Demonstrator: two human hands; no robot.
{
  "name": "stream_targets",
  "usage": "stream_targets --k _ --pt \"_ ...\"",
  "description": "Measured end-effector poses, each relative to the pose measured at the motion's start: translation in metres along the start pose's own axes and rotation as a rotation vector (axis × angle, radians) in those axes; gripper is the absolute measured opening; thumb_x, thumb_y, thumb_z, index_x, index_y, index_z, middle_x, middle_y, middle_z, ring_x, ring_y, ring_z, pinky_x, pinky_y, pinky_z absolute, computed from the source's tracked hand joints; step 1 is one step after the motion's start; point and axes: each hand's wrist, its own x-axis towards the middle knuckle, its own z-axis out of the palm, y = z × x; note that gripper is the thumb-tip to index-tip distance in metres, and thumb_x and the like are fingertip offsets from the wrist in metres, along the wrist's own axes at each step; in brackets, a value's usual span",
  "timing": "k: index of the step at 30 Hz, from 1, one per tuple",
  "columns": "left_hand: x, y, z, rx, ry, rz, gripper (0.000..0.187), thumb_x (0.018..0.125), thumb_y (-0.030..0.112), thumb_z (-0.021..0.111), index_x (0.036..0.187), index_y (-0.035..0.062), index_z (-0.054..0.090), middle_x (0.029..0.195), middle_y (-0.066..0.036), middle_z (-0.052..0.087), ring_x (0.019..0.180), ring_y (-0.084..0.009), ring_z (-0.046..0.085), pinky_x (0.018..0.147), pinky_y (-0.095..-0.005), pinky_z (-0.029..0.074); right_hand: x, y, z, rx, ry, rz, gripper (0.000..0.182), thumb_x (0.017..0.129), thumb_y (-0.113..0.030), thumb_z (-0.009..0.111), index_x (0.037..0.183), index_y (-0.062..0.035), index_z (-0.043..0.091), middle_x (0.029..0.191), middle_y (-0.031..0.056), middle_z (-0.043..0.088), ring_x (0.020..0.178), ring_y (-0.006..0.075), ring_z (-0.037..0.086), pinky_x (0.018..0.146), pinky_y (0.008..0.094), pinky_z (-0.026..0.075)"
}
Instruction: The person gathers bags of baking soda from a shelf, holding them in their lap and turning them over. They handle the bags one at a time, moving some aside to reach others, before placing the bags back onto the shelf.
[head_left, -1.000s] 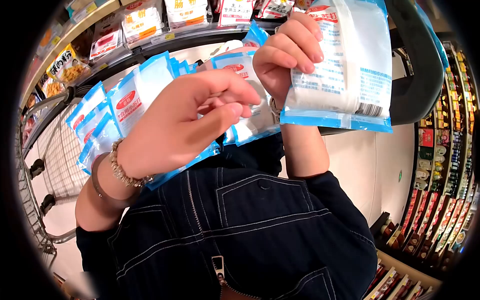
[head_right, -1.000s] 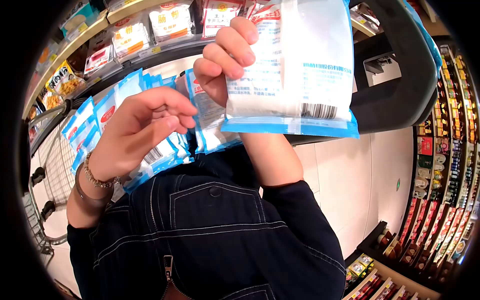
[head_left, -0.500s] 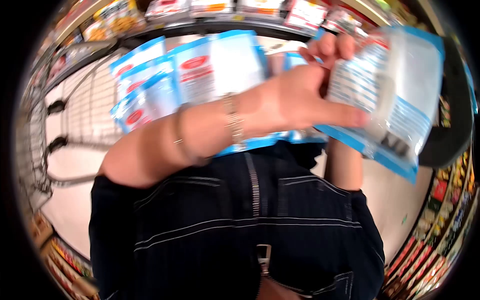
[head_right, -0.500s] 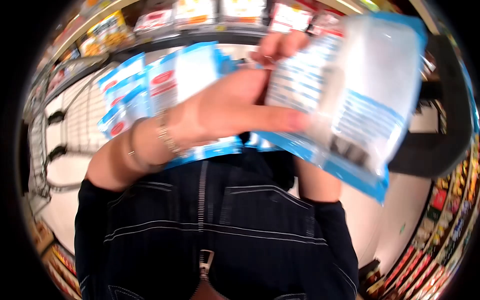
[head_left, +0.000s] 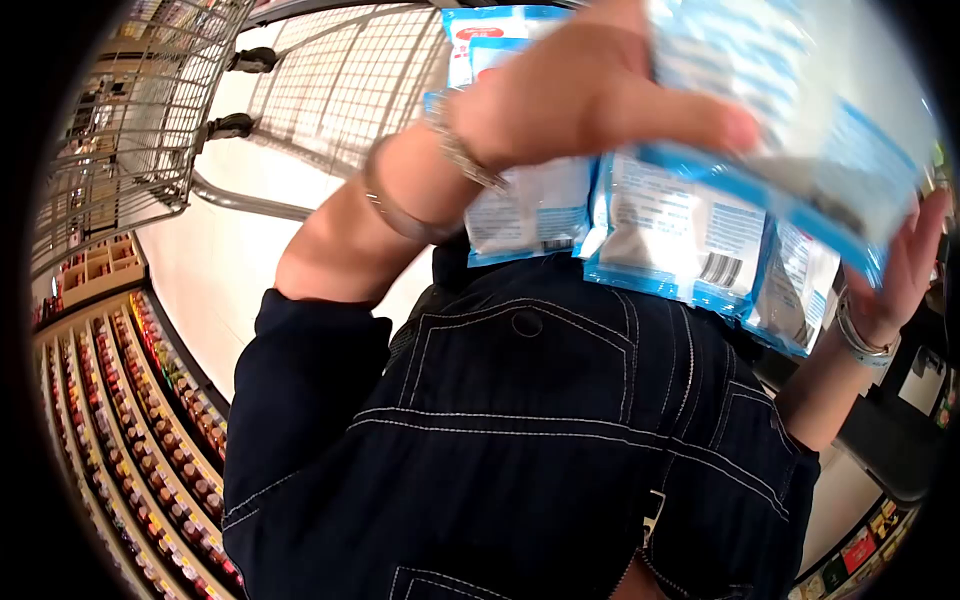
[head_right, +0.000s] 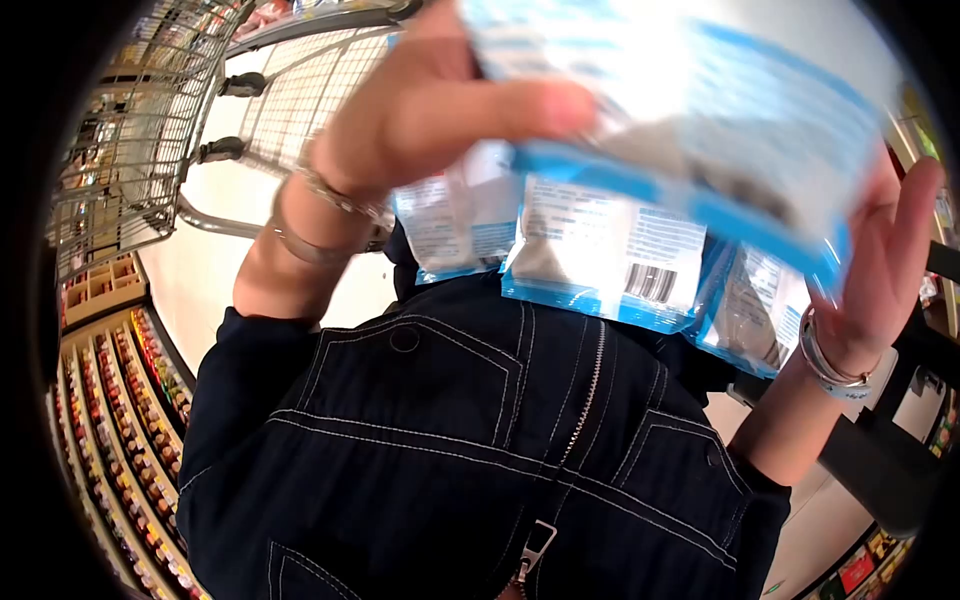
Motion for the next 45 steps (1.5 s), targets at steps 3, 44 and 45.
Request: stream_targets --k 3,44,45 --pt "-0.021 0.008 -0.016 0.093 0.119 -0.079 0.054 0.077 0.013 0.065 0.120 -0.0044 0.038 0.108 -0.012 0.054 0.100 -0.0168 0.050 0.085 -0.0292 0.041 0.018 -0.009 0.021 -0.143 -0.089 -0.024 0.066 0.081 -0.043 0.048 0.124 0.0044 0.030 0.111 0.0169 0.051 0.102 0.0227 0.052 0.088 0.0314 0.040" --pt "-0.175 -0.079 -0.011 0.606 0.727 -0.594 0.063 0.077 0.013 0.062 0.125 0.0002 0.023 0.116 -0.013 0.041 0.107 -0.0205 0.040 0.091 -0.0321 0.033 -0.118 0.126 -0.178 -0.164 0.896 0.518 0.027 0.085 -0.031 0.053 0.104 -0.0121 0.057 0.078 -0.0024 0.059 0.060 0.0040 0.047 0.053 0.0188 0.039" --pt "-0.178 -0.084 -0.018 0.673 0.728 -0.579 0.065 0.078 0.013 0.061 0.127 0.0008 0.021 0.119 -0.013 0.039 0.109 -0.0197 0.038 0.093 -0.0318 0.031 -0.127 0.150 -0.185 -0.144 0.954 0.561 0.026 0.083 -0.031 0.055 0.101 -0.0128 0.058 0.077 -0.0027 0.059 0.059 0.0046 0.047 0.053 0.0203 0.039"
